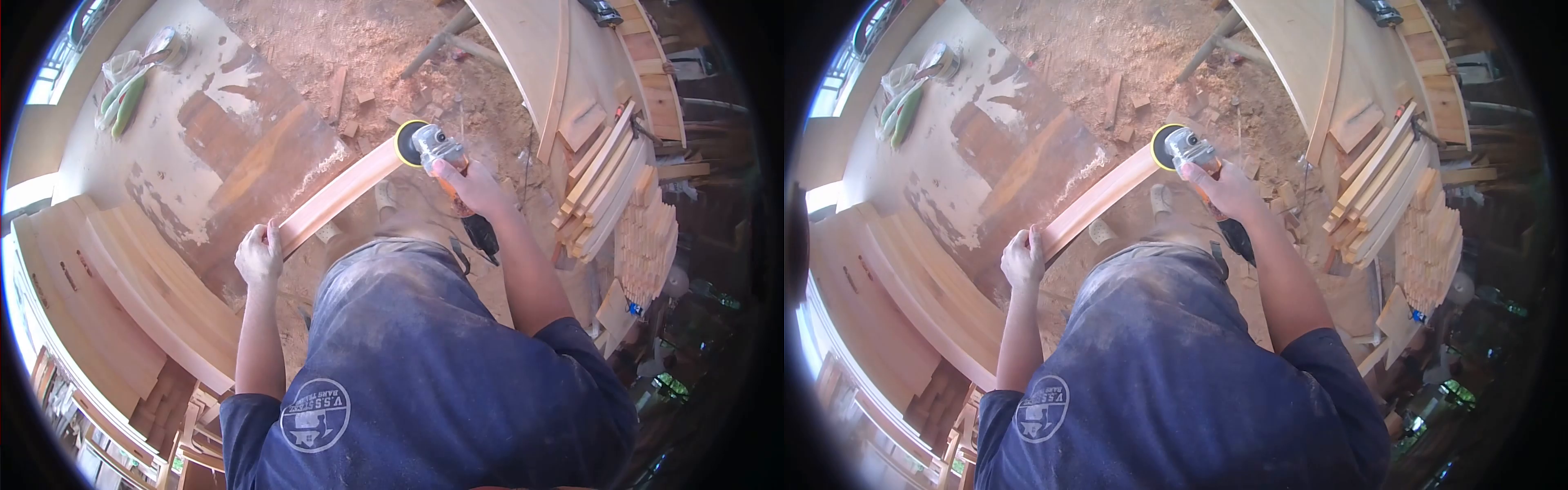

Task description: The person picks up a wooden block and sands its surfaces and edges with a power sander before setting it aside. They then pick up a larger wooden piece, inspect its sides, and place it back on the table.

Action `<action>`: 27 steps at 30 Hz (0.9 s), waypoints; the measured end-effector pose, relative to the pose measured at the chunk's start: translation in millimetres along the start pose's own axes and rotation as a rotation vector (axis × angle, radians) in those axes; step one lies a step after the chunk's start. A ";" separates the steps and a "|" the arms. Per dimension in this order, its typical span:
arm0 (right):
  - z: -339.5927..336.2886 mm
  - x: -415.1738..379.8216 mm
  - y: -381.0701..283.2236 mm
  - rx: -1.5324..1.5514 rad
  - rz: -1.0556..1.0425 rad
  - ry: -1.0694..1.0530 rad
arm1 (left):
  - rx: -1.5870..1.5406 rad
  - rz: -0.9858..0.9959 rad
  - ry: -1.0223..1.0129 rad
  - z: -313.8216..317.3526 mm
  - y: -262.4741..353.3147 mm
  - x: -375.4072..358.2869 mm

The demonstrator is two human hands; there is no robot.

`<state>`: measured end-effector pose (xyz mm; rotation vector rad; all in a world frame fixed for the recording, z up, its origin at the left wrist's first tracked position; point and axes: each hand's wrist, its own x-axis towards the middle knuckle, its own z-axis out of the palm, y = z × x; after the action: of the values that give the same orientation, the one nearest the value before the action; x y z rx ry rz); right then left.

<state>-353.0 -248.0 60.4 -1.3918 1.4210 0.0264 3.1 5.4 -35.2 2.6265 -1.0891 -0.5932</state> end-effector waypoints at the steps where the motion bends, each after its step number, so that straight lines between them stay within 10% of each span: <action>1: 4.1 -8.0 -13.3 -0.025 0.069 -0.034 | -0.004 0.005 0.008 0.9 -0.5 -0.9; 8: 43.0 -2.7 10.3 -0.072 -0.210 0.039 | 0.038 0.014 -0.004 4.3 -0.9 0.1; 27: 47.2 0.9 -22.3 -0.219 -0.083 -0.146 | -0.013 0.000 0.025 1.3 -1.2 -0.8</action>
<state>-306.7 -224.8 54.5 -1.5939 1.2665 0.2308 2.7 6.8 -36.5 2.6155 -1.0742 -0.5645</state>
